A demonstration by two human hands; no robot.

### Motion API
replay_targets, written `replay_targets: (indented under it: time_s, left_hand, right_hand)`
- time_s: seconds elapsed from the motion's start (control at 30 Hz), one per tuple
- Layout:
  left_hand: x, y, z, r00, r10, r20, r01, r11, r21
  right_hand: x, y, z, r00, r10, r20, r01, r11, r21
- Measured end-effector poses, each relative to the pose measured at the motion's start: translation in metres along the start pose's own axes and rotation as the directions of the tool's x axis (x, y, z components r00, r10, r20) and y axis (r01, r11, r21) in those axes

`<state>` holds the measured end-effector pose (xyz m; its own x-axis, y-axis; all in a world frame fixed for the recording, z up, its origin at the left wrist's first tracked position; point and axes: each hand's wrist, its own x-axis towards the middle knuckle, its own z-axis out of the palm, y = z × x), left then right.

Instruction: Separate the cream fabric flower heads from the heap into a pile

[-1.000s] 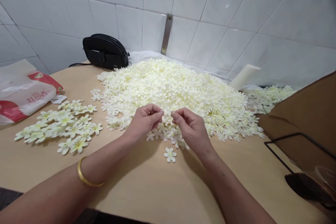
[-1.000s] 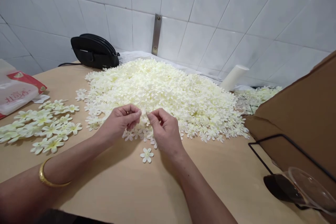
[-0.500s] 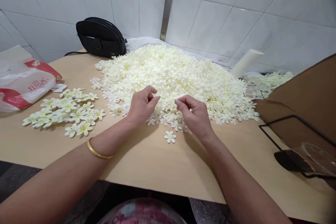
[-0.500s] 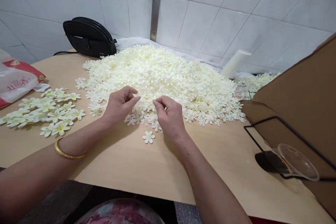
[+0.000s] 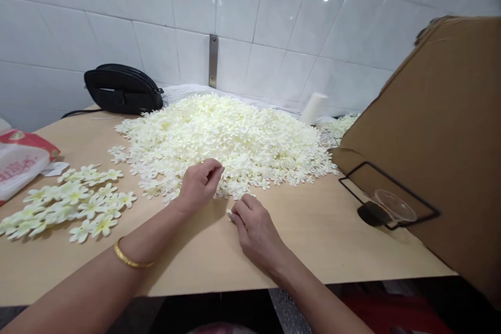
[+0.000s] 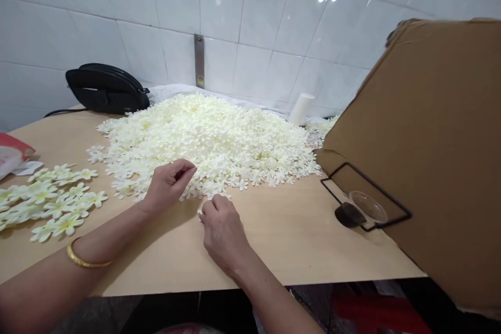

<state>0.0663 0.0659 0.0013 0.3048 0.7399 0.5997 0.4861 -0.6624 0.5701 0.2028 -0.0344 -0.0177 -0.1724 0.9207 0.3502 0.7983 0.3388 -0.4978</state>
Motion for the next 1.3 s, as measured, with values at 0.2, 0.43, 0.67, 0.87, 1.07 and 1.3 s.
replay_targets:
  time_s: [0.2, 0.43, 0.67, 0.87, 1.07, 1.3]
  left_hand:
    - [-0.001, 0.028, 0.002, 0.978, -0.028, 0.208, 0.051, 0.993, -0.106]
    - [0.005, 0.06, 0.007, 0.766, -0.373, 0.524, 0.643, 0.471, -0.604]
    - [0.014, 0.043, 0.011, 0.719, -0.504, 0.479, 0.615, 0.139, -0.776]
    - [0.008, 0.034, 0.015, 0.643, -0.55, 0.533, 0.686, 0.106, -0.719]
    - [0.012, 0.031, 0.014, 0.636, -0.518, 0.572, 0.72, 0.132, -0.681]
    - [0.012, 0.029, 0.012, 0.705, -0.52, 0.482, 0.691, 0.352, -0.631]
  right_hand:
    - [0.001, 0.01, -0.019, 0.993, 0.049, -0.111, -0.038, 0.994, 0.1]
    - [0.044, 0.008, -0.043, 0.934, 0.126, -0.335, -0.024, 0.956, 0.291]
    - [0.078, 0.013, -0.026, 0.945, -0.038, -0.325, 0.108, 0.974, 0.2]
    - [0.072, 0.024, -0.009, 0.931, -0.145, -0.334, 0.134, 0.989, -0.055]
    - [0.073, 0.028, -0.016, 0.97, -0.004, -0.244, 0.058, 0.975, 0.213]
    - [0.072, 0.028, -0.024, 0.987, -0.057, -0.148, 0.108, 0.927, 0.358]
